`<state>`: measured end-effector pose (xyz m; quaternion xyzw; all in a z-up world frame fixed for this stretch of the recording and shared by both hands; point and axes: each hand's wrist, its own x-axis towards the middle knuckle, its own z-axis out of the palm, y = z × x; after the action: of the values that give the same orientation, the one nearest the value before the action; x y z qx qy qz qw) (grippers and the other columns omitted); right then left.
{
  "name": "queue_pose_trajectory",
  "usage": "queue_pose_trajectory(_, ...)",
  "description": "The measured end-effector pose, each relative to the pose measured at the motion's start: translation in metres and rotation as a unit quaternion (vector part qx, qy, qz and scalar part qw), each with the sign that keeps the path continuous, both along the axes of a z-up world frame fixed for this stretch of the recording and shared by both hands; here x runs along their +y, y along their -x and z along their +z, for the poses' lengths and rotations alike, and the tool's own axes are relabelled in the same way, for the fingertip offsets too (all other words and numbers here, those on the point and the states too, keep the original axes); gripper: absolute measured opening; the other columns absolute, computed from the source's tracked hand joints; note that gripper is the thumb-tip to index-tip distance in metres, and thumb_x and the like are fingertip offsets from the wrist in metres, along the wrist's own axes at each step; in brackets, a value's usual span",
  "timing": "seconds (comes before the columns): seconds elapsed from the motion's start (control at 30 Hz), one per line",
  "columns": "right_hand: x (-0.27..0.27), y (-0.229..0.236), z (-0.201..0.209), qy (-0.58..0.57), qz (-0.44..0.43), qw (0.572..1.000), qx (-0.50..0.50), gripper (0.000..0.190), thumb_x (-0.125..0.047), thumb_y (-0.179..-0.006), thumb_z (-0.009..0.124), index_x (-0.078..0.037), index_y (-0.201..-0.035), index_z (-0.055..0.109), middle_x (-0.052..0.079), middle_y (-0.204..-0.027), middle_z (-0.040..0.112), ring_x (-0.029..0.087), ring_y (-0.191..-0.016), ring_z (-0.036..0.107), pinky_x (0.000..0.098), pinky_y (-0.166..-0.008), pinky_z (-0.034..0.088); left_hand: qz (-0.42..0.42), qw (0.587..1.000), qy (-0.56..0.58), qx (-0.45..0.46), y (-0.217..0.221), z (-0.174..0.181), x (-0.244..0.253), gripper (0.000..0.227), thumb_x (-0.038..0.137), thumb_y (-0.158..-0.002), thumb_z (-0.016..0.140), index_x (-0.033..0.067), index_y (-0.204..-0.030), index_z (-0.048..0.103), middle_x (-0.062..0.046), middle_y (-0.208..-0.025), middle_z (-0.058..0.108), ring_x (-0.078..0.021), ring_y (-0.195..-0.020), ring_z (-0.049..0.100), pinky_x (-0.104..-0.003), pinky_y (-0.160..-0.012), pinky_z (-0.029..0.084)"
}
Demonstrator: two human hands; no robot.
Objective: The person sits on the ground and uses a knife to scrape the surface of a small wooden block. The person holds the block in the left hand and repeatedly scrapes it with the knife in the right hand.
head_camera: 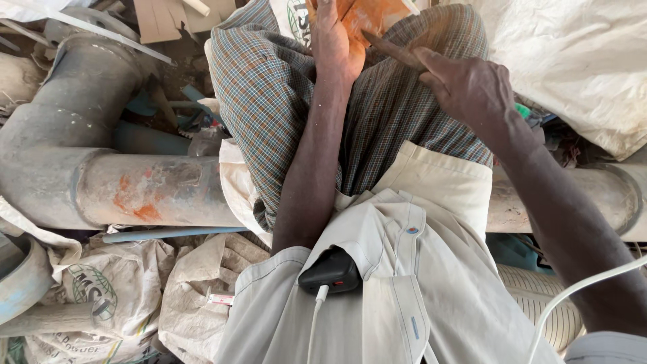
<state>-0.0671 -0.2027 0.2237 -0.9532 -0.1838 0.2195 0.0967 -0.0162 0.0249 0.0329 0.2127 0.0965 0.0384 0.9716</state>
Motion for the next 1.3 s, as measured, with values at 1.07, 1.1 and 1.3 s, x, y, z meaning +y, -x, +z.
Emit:
queue_pose_trajectory(1.07, 0.025, -0.004, -0.003, 0.030, 0.035, 0.998, -0.033, 0.041, -0.036, -0.115, 0.049, -0.016, -0.150, 0.057, 0.014, -0.076, 0.070, 0.008, -0.039, 0.038, 0.0231, -0.028, 0.036, -0.007, 0.992, -0.068, 0.105, -0.002, 0.008, -0.014, 0.066, 0.040, -0.106, 0.054, 0.0032, -0.157, 0.032, -0.015, -0.154, 0.044, -0.0303, -0.142, 0.044, -0.048, -0.117, 0.039)
queue_pose_trajectory(1.1, 0.026, -0.009, 0.003, 0.017, 0.013, 0.999, -0.042, 0.041, -0.037, -0.117, 0.049, -0.019, -0.154, 0.054, 0.012, -0.078, 0.070, 0.008, -0.040, 0.038, 0.0228, -0.029, 0.035, -0.007, 0.993, -0.070, 0.094, 0.001, 0.008, -0.012, 0.066, 0.040, -0.106, 0.054, 0.0016, -0.156, 0.033, -0.017, -0.154, 0.045, -0.0313, -0.142, 0.045, -0.049, -0.118, 0.039)
queue_pose_trajectory(1.3, 0.034, -0.004, 0.008, 0.067, 0.112, 0.964, -0.231, 0.042, -0.034, -0.112, 0.049, -0.025, -0.154, 0.051, 0.005, -0.091, 0.071, 0.002, -0.033, 0.034, 0.0161, -0.021, 0.028, -0.015, 0.992, -0.073, 0.105, -0.005, 0.010, -0.016, 0.072, 0.045, -0.107, 0.055, -0.0056, -0.154, 0.036, -0.030, -0.149, 0.049, -0.0411, -0.134, 0.054, -0.057, -0.113, 0.048)
